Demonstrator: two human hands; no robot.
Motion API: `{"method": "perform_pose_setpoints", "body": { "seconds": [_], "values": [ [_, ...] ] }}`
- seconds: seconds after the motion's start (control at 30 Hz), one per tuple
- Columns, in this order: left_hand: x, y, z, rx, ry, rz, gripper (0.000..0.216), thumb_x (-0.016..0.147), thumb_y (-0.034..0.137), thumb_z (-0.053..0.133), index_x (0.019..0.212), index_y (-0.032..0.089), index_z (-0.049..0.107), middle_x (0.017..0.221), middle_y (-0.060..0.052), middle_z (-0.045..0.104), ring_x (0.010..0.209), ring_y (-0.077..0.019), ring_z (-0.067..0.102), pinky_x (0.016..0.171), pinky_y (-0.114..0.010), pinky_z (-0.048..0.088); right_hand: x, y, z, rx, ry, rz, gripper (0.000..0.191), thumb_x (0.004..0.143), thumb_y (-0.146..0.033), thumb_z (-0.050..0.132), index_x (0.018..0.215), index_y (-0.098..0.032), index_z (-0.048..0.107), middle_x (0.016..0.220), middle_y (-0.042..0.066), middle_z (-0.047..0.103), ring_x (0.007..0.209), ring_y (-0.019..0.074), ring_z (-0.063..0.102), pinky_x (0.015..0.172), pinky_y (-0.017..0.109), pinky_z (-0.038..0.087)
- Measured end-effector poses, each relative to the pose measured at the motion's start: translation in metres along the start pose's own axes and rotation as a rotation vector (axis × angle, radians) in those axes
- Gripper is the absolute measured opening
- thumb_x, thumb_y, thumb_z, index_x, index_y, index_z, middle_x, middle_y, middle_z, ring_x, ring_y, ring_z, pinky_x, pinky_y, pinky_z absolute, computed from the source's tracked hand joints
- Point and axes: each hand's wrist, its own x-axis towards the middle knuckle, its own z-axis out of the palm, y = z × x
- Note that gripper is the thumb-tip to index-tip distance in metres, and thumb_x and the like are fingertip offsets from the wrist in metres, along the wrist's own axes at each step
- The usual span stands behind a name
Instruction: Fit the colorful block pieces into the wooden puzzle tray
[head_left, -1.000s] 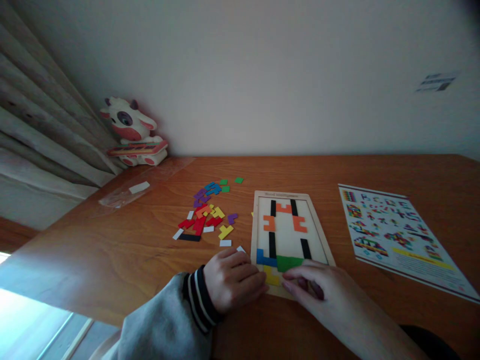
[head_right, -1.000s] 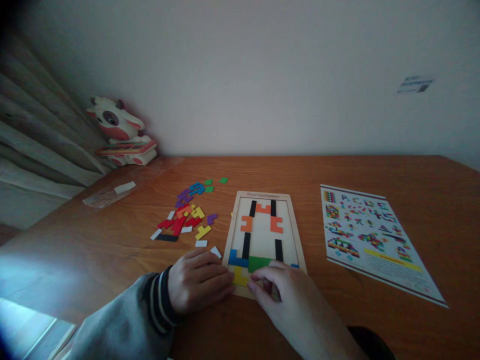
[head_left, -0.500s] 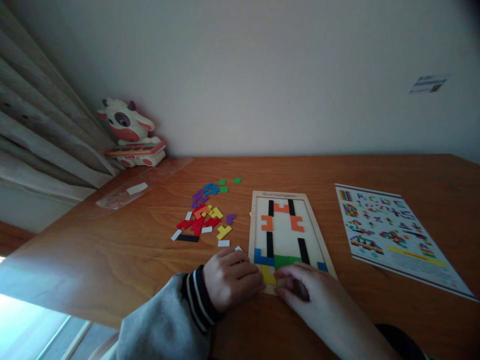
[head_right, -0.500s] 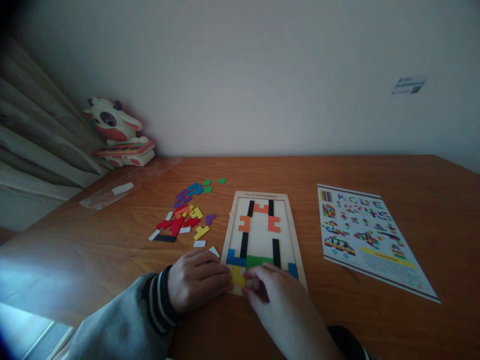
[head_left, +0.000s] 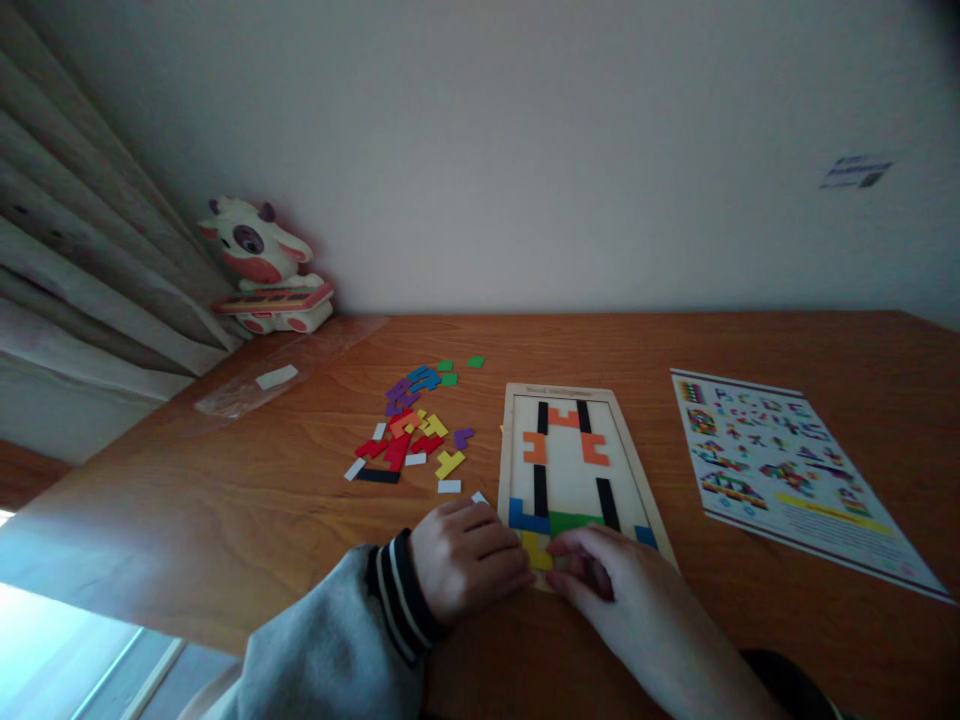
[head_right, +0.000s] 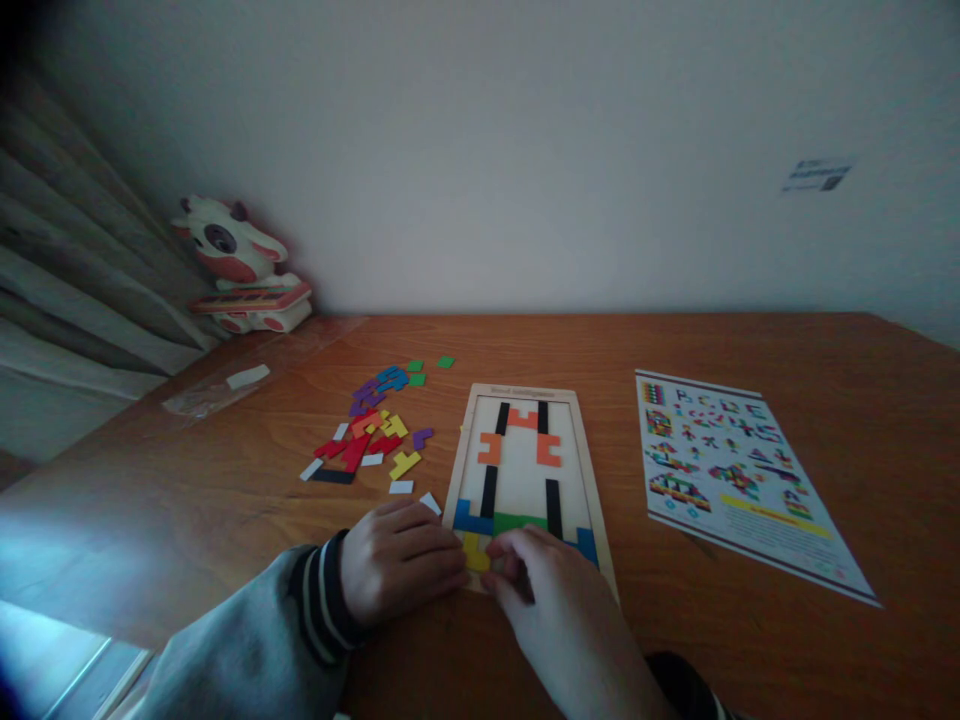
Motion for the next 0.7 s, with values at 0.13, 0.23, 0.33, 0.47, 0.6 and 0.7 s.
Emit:
{"method": "perform_pose_setpoints", "body": {
  "seconds": [0.13, 0.23, 0.33, 0.47, 0.6, 0.7],
  "values": [
    [0.0016, 0.0002, -0.0007, -0.005, 0.012, -0.007, 0.011, 0.091, 0.028, 0.062, 0.085, 0.018, 0.063, 0.076, 0.001, 0.070, 0.069, -0.0129, 0.060, 0.061, -0.028, 0.042, 0.0000, -0.0001, 0.0017, 0.019, 0.004, 0.006, 0.008, 0.080, -0.019, 0.064, 0.087, -0.023, 0.066, 0.076, 0.001, 0.069, 0.065, 0.0163, 0.064, 0.056, 0.026, 0.048],
    [0.0001, -0.0007, 0.0001, -0.001, 0.012, -0.007, 0.011, 0.091, 0.029, 0.062, 0.088, 0.019, 0.064, 0.077, 0.001, 0.070, 0.070, -0.0130, 0.060, 0.062, -0.028, 0.042, -0.0002, 0.0015, 0.0028, 0.028, 0.007, -0.012, 0.009, 0.080, -0.020, 0.063, 0.088, -0.023, 0.066, 0.074, 0.001, 0.069, 0.063, 0.0155, 0.064, 0.054, 0.025, 0.047],
    [-0.0021, -0.0017, 0.0014, 0.010, -0.009, -0.013, 0.013, 0.091, 0.031, 0.062, 0.090, 0.019, 0.064, 0.077, 0.001, 0.069, 0.071, -0.0134, 0.060, 0.062, -0.028, 0.043, -0.0001, 0.0023, 0.0022, 0.014, 0.000, -0.012, 0.009, 0.081, -0.020, 0.063, 0.088, -0.023, 0.067, 0.074, 0.000, 0.069, 0.063, 0.0154, 0.064, 0.053, 0.025, 0.047],
    [-0.0016, -0.0012, 0.0017, -0.004, 0.012, -0.014, 0.015, 0.092, 0.032, 0.061, 0.089, 0.018, 0.064, 0.074, 0.000, 0.069, 0.069, -0.0140, 0.060, 0.061, -0.028, 0.043, 0.0007, 0.0024, 0.0004, 0.009, -0.014, -0.037, 0.007, 0.081, -0.020, 0.063, 0.087, -0.023, 0.066, 0.074, 0.000, 0.068, 0.063, 0.0153, 0.063, 0.055, 0.025, 0.047],
    [0.0000, 0.0007, -0.0004, -0.021, 0.041, 0.046, 0.008, 0.091, 0.021, 0.060, 0.087, 0.016, 0.064, 0.073, 0.000, 0.069, 0.066, -0.0132, 0.060, 0.059, -0.028, 0.044, 0.0010, -0.0005, -0.0019, 0.037, -0.025, -0.090, 0.009, 0.081, -0.019, 0.061, 0.089, -0.022, 0.064, 0.080, 0.001, 0.069, 0.067, 0.0157, 0.064, 0.060, 0.027, 0.050],
    [-0.0035, -0.0023, -0.0069, -0.017, 0.048, 0.110, 0.009, 0.091, 0.016, 0.057, 0.092, 0.013, 0.065, 0.082, -0.004, 0.071, 0.068, -0.0143, 0.061, 0.058, -0.028, 0.045, 0.0013, -0.0053, -0.0055, 0.089, -0.027, -0.075, 0.014, 0.085, -0.025, 0.059, 0.098, -0.022, 0.063, 0.082, 0.002, 0.068, 0.069, 0.0162, 0.064, 0.063, 0.029, 0.051]
  ]
}}
